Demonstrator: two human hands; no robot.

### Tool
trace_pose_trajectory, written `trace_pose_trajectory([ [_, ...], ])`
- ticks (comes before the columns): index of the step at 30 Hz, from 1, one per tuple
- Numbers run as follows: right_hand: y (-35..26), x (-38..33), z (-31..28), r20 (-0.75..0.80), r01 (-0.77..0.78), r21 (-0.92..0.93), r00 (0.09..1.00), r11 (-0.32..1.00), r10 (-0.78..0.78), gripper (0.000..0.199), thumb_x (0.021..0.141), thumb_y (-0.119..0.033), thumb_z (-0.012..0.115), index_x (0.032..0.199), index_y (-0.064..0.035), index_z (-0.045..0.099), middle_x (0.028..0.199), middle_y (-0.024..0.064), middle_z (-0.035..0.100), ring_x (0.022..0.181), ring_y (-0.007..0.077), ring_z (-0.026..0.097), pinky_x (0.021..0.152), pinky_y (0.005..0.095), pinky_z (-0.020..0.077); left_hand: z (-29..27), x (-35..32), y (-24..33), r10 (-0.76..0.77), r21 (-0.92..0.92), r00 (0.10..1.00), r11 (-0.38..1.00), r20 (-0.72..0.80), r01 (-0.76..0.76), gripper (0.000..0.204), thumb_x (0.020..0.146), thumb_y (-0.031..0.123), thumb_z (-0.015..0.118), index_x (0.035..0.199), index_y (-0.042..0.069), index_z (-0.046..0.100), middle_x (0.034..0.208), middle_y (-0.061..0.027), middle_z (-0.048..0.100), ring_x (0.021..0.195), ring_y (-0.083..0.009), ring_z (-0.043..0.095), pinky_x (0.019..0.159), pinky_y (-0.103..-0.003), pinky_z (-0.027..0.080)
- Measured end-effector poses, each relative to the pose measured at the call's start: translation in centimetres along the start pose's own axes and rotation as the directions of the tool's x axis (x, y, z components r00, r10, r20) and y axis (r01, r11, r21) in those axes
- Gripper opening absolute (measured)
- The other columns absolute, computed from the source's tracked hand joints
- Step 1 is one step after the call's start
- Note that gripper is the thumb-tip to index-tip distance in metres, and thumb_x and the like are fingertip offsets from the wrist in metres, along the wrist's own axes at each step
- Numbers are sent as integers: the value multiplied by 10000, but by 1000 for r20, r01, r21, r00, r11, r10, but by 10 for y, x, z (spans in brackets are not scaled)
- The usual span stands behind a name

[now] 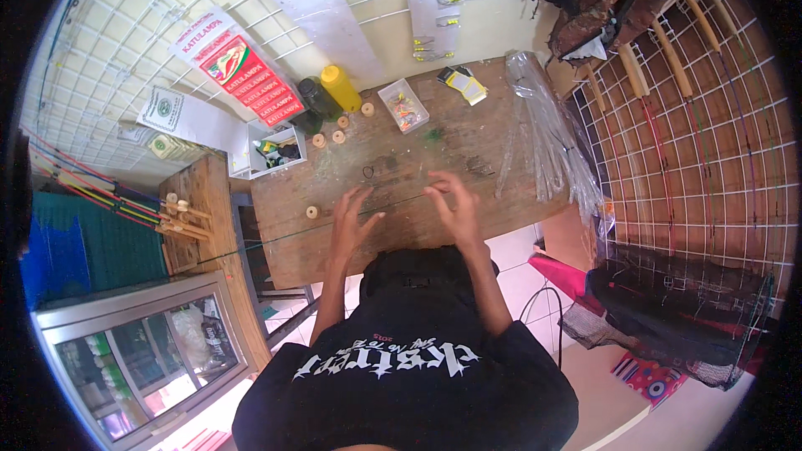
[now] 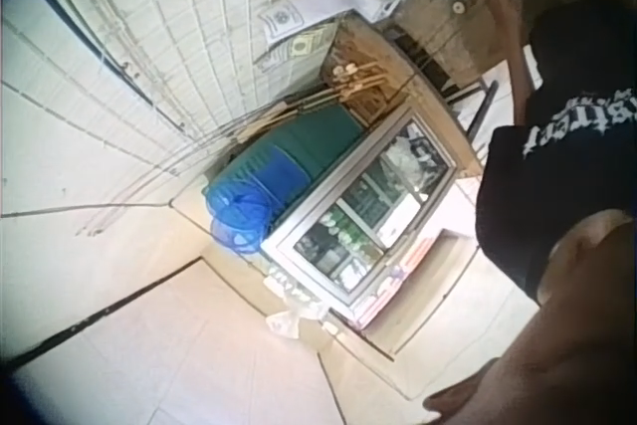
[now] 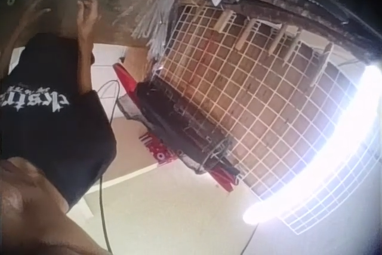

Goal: Assembling a fishing rig by threading beads onto a line.

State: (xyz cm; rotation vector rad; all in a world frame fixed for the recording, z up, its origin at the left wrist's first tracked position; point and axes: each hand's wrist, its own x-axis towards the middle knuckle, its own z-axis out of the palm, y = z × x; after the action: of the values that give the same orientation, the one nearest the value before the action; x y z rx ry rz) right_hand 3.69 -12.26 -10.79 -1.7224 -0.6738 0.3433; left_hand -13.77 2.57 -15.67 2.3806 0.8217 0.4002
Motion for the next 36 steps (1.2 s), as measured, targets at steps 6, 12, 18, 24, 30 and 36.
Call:
trace_pose_trajectory([
  [6,-15,3,15,246,80,152,962,985,-117,221,852,-8,593,1072,3,576,871,94,670,839,147,647,755,282,490,37,46,20,183,-240,981,957,61,-164,407,796,158,652,1185,80,560,1218,-170,506,1118,-357,497,943,-419,400],
  [12,-15,0,7,199,-115,331,979,936,50,221,882,-3,558,1102,8,544,894,76,655,849,130,625,724,263,477,83,81,4,281,-442,915,887,291,-132,264,898,221,531,1076,40,603,1037,-175,597,978,-336,578,831,-375,452],
  [18,7,5,-15,-41,-52,331,997,942,69,184,897,-30,543,1080,-24,561,866,36,666,757,55,563,686,197,413,93,84,1,71,-346,802,922,592,174,377,917,361,506,935,10,643,792,-155,639,760,-248,601,712,-349,452],
  [24,27,20,-44,-262,-9,234,962,972,72,202,905,-79,550,1102,-34,546,865,34,663,791,58,564,699,194,404,85,80,-7,-27,-366,839,892,543,266,374,870,359,595,767,0,610,609,-59,526,589,-137,483,569,-316,393],
  [30,50,23,-81,-512,3,214,852,977,110,213,907,-94,551,1110,-30,533,877,57,660,755,59,552,660,197,403,80,75,-35,-79,-397,912,882,402,252,293,838,296,648,758,18,606,554,-5,445,535,-81,400,509,-272,335],
  [36,58,13,-92,-614,13,306,767,952,187,222,895,-92,571,1103,-25,531,886,66,652,639,49,481,579,201,376,85,74,-46,3,-383,974,920,225,86,254,856,269,621,845,15,624,675,-111,550,640,-187,524,617,-334,410],
])
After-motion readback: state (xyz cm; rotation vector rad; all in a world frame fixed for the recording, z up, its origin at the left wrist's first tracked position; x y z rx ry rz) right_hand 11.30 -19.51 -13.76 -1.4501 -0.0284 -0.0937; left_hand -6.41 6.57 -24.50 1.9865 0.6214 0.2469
